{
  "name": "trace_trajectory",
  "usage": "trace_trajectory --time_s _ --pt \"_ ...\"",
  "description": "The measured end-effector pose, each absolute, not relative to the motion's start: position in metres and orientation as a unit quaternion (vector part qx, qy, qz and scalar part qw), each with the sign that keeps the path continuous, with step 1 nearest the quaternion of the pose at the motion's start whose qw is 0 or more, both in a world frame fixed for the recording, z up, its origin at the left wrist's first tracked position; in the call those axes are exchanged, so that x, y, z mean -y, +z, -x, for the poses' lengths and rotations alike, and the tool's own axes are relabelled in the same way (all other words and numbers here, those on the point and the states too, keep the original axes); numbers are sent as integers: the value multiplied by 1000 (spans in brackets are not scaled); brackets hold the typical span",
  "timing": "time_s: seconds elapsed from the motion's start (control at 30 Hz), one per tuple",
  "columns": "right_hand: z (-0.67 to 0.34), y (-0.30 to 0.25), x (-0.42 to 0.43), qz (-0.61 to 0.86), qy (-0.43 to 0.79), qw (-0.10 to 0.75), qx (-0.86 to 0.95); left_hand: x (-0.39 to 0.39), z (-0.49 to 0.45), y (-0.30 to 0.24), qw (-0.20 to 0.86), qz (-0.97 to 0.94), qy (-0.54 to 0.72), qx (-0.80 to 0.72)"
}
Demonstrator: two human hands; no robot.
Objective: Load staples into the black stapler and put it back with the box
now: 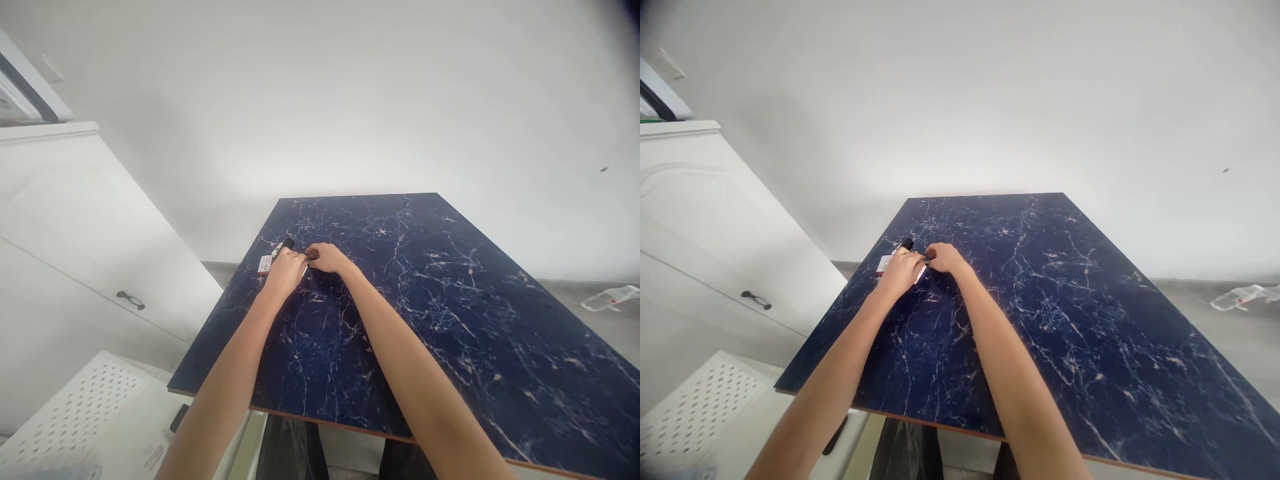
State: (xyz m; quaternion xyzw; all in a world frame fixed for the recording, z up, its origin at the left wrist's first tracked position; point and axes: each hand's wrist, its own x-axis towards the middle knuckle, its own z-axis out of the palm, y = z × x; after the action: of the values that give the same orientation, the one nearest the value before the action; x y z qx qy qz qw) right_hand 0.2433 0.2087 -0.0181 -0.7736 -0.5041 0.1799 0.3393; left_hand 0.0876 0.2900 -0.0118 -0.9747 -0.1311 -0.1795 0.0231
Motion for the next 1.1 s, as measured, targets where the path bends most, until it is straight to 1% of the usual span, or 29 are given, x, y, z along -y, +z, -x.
trace_trajectory --time_s 0.17,0.3,0.4,0.5,0.6,0.67,0.77,0.83,0.9,1.0,1.03,1.1 --pt "-235 -26 -212 811 105 332 470 -282 -91 -13 100 954 -231 164" --pt "-233 -31 -215 828 82 343 435 -281 -87 -15 108 928 -269 234" --pt "-236 -31 -216 835 88 350 416 -288 -83 -16 91 916 -269 283" --pt "-239 -29 -215 835 98 356 408 -292 -79 -15 71 912 -271 298" --pt "-241 -29 -213 831 111 361 408 -298 -75 -10 40 899 -307 309" --pt "-242 -29 -212 828 119 365 408 -306 -71 -6 11 880 -323 348" --pt "-241 -23 -211 827 126 372 403 -324 -62 -2 -46 848 -308 429" --pt "-239 -10 -208 826 121 378 401 -331 -58 1 -68 823 -336 454" --pt "-236 12 -202 817 99 398 405 -328 -58 6 -64 816 -397 416" --pt "-230 47 -177 760 37 464 453 -299 -67 12 -73 856 -437 268" --pt "-229 55 -164 741 18 465 484 -285 -71 12 -86 878 -419 214" --pt "-228 59 -134 722 5 407 560 -253 -81 6 -97 921 -357 120"
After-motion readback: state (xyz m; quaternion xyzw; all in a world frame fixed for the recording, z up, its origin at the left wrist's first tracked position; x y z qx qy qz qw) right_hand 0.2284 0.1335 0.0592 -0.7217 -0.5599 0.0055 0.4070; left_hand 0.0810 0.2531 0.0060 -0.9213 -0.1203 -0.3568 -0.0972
